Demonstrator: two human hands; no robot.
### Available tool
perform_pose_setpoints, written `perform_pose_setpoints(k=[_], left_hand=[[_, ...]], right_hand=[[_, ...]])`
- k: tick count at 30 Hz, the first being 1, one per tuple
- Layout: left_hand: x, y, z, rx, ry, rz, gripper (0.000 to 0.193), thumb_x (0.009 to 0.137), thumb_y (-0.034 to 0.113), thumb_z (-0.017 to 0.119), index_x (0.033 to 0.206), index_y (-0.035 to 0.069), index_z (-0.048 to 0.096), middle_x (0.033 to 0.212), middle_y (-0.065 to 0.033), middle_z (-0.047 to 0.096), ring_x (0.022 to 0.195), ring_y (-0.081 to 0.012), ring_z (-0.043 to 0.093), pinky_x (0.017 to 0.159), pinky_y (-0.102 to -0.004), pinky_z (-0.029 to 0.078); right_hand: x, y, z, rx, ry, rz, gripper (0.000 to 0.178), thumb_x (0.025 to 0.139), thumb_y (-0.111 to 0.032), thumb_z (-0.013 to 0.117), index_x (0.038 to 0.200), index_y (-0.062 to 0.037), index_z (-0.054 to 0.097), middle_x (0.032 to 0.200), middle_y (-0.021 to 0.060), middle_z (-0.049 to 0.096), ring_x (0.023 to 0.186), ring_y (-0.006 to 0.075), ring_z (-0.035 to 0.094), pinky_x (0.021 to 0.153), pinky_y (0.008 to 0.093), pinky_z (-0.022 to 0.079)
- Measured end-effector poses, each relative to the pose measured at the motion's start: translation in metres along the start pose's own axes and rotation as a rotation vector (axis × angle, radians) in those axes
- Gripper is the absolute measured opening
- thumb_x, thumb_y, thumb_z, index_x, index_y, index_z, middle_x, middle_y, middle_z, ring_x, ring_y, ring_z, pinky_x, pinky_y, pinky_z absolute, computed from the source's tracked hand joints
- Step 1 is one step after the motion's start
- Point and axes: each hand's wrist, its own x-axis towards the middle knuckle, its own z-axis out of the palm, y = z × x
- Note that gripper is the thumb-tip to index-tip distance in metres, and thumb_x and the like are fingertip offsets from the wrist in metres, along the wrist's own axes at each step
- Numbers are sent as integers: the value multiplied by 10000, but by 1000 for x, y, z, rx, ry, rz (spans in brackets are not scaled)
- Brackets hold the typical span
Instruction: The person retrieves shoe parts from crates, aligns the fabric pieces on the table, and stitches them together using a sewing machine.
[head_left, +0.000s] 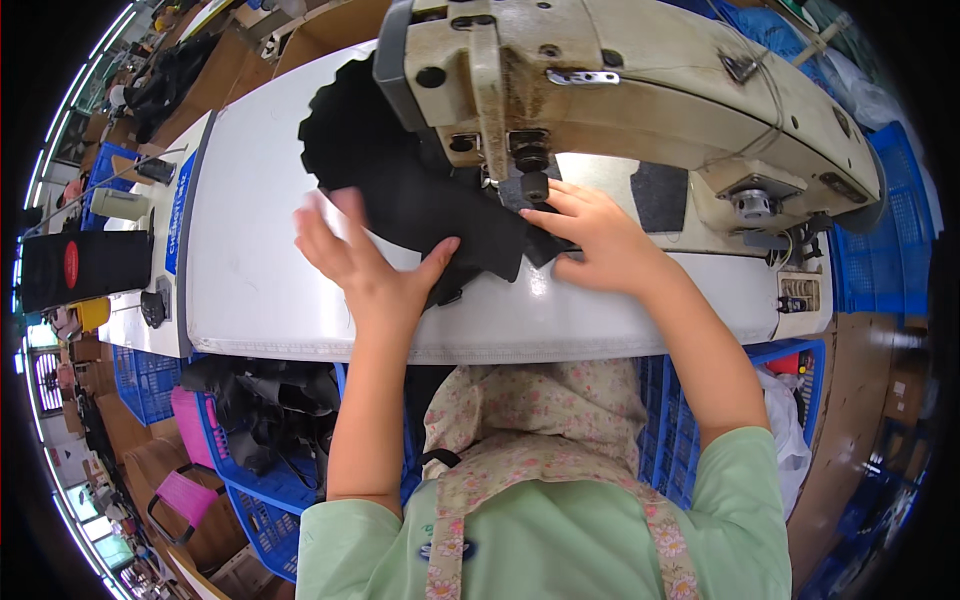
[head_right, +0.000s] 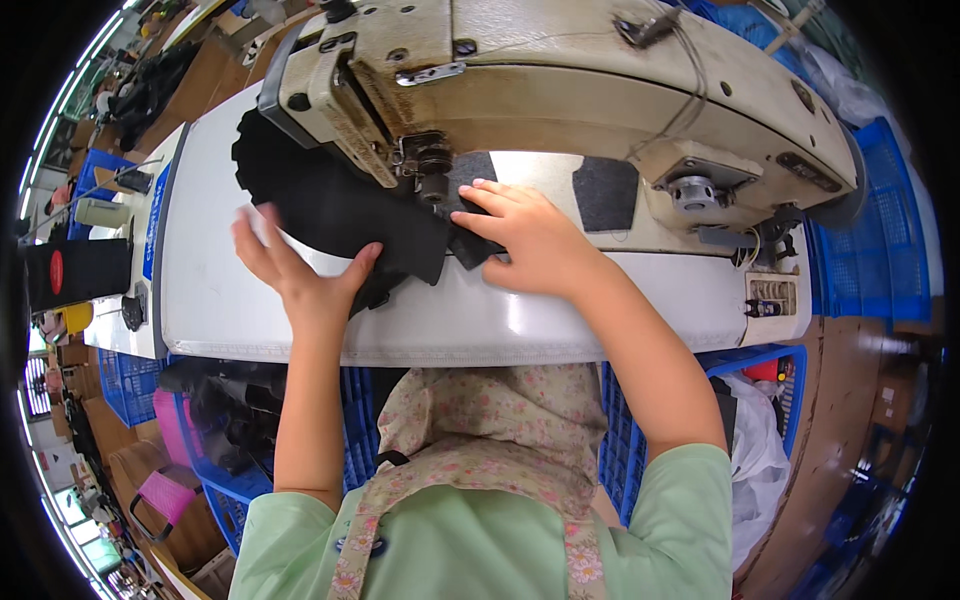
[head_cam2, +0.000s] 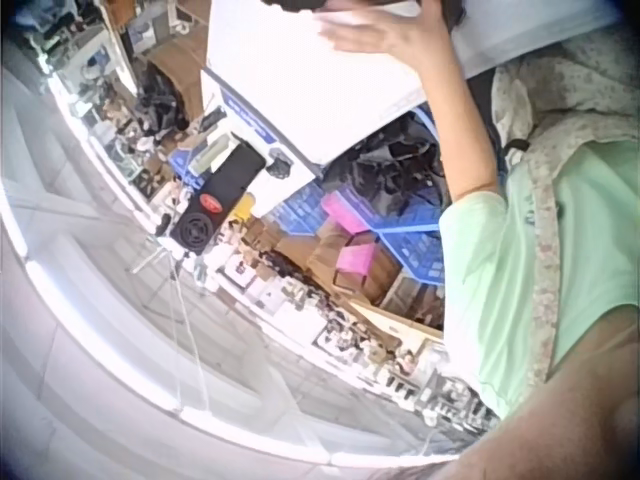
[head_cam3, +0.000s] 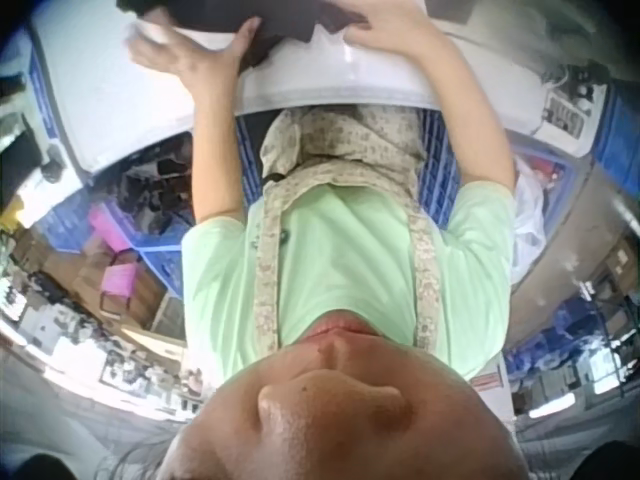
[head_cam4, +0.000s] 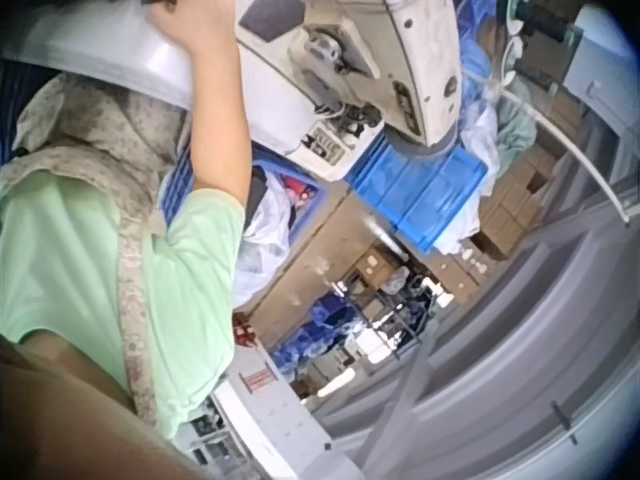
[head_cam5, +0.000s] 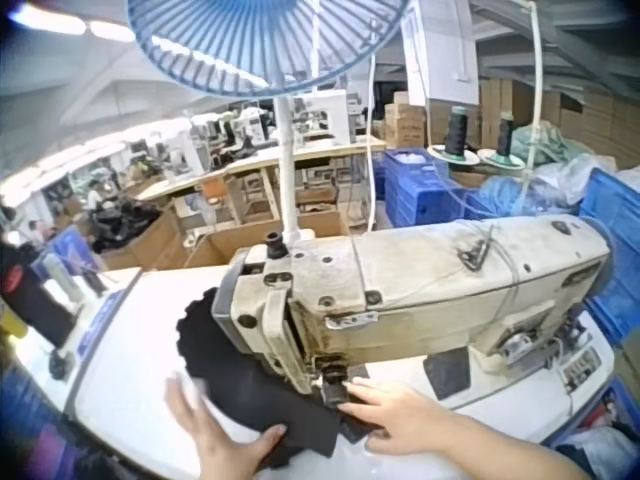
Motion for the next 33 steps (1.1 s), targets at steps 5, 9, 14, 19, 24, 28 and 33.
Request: perform_pose_setpoints(k=[5, 9, 14, 19, 24, 28, 33], left_hand=[[40, 36, -18, 98, -920, 514, 830, 587, 405, 811, 1278, 41, 528, 1307, -133, 517, 1125, -278, 517, 944, -402, 403], [38, 54, -2, 197, -1193, 474, 888, 518, 436, 811, 1262, 46, 522, 1271, -144, 525, 1052, -277, 523, 885, -389, 421], [22, 46, 14, 109, -1101, 451, 677, 516, 249, 776, 1128, 51, 563, 1156, -157, 580, 1121, -337, 526, 984, -419, 402], [19, 27, 12, -100, -1066, 306, 627, 511, 199, 780, 1086, 49, 579, 1138, -147, 608, 1133, -337, 538, 1038, -439, 377], [15, 28, 12, -151, -1087, 308, 640, 535, 196, 778, 1120, 37, 571, 1173, -157, 600, 1152, -324, 535, 1063, -441, 361], [0, 40, 12, 78, -1049, 411, 702, 580, 211, 769, 1200, -13, 528, 1207, -184, 573, 1191, -314, 514, 1086, -442, 334], [-6, 38, 14, 116, -1008, 432, 683, 592, 181, 746, 1209, -15, 528, 1227, -183, 553, 1221, -309, 488, 1101, -445, 306]], right_hand=[[3, 0, -7, -95, -4, -49, 562, 622, -132, 648, 1182, -77, 634, 1341, 173, 520, 1285, 304, 455, 1082, 422, 333], [8, -2, -12, -198, -61, -75, 551, 630, -144, 663, 1176, -81, 637, 1333, 163, 528, 1273, 299, 467, 1073, 418, 345], [7, 11, -3, -141, -3, -146, 476, 668, -96, 643, 1143, -104, 659, 1239, 144, 591, 1196, 306, 529, 1060, 424, 361], [19, 27, -8, 95, 1, -98, 339, 726, -66, 573, 1033, -109, 710, 1121, 116, 657, 1142, 277, 572, 1046, 432, 373], [31, 33, -21, 544, -130, 477, 286, 768, -117, 539, 985, -106, 724, 982, 117, 701, 888, 257, 659, 855, 369, 493], [35, 15, -14, 246, -79, 263, 267, 785, -145, 542, 981, -93, 716, 874, 114, 691, 774, 272, 645, 869, 370, 496], [25, 0, -2, 201, 6, 147, 257, 746, -96, 530, 927, -70, 710, 925, 101, 689, 856, 282, 636, 1080, 435, 365]])
